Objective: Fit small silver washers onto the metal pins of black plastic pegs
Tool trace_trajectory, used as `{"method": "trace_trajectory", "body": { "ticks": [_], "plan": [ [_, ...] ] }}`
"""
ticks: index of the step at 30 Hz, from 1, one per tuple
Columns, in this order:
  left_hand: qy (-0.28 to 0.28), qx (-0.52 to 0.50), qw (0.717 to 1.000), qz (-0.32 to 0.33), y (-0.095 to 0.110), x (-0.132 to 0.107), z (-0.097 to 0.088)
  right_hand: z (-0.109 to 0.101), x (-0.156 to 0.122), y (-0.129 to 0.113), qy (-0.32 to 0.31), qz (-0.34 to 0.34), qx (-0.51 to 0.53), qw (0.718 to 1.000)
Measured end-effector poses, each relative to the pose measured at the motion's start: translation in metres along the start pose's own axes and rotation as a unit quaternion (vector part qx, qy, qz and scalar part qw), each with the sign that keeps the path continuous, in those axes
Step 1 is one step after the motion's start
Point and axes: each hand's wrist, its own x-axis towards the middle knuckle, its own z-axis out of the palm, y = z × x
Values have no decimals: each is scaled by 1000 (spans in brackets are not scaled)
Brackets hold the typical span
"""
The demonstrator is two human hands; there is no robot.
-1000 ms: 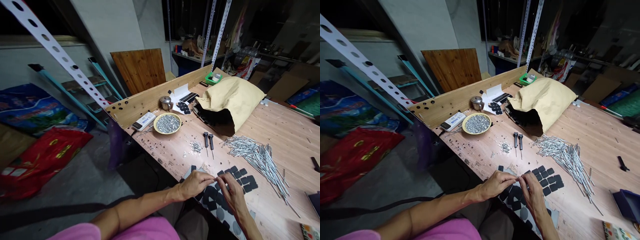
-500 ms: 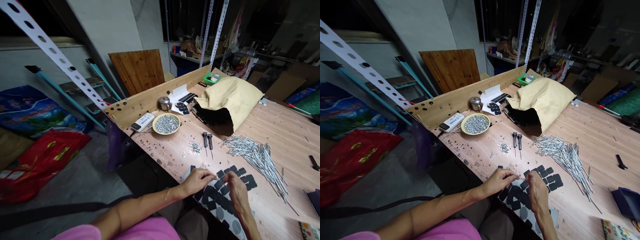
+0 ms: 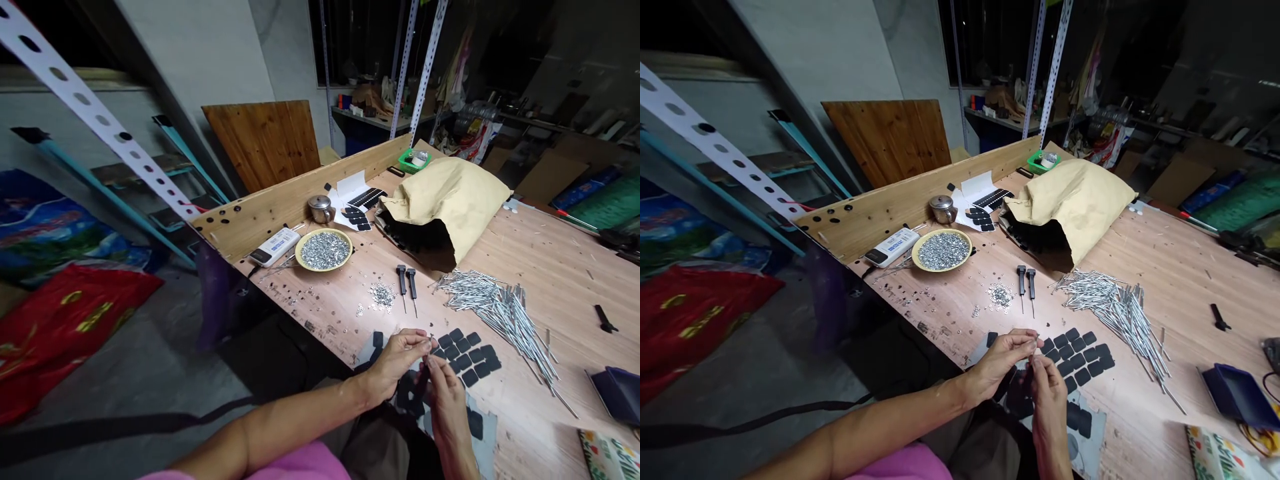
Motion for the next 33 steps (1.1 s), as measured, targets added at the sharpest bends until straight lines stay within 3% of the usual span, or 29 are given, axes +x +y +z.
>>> {"method": "trace_trajectory", "body": {
  "ticks": [3,6,9,13,19,23,26,30,31,33],
  "plan": [
    [-10,48,999,-9,-1,-1,-2,-33,10,0,88,-47,-109,989],
    [-12,71,997,-25,-6,-2,-7,-71,28,8,159,-123,-262,944],
    [0,105,994,6,-13,-2,-18,-101,49,21,165,-205,-396,880],
    [54,183,977,93,-18,-1,-40,-121,70,36,146,-289,-502,802],
    [98,285,934,193,-21,0,-70,-134,89,43,119,-314,-532,777],
    [106,353,889,273,-26,-2,-83,-141,96,39,103,-337,-543,762],
    [111,388,855,326,-28,-4,-93,-130,86,41,66,-364,-542,755],
    [117,424,816,375,-33,-7,-103,-105,60,46,-39,-410,-527,744],
    [121,430,808,385,-35,-7,-105,-102,57,45,-49,-418,-523,742],
    [126,439,791,408,-39,-6,-106,-103,58,39,-9,-420,-522,742]
  ]
}}
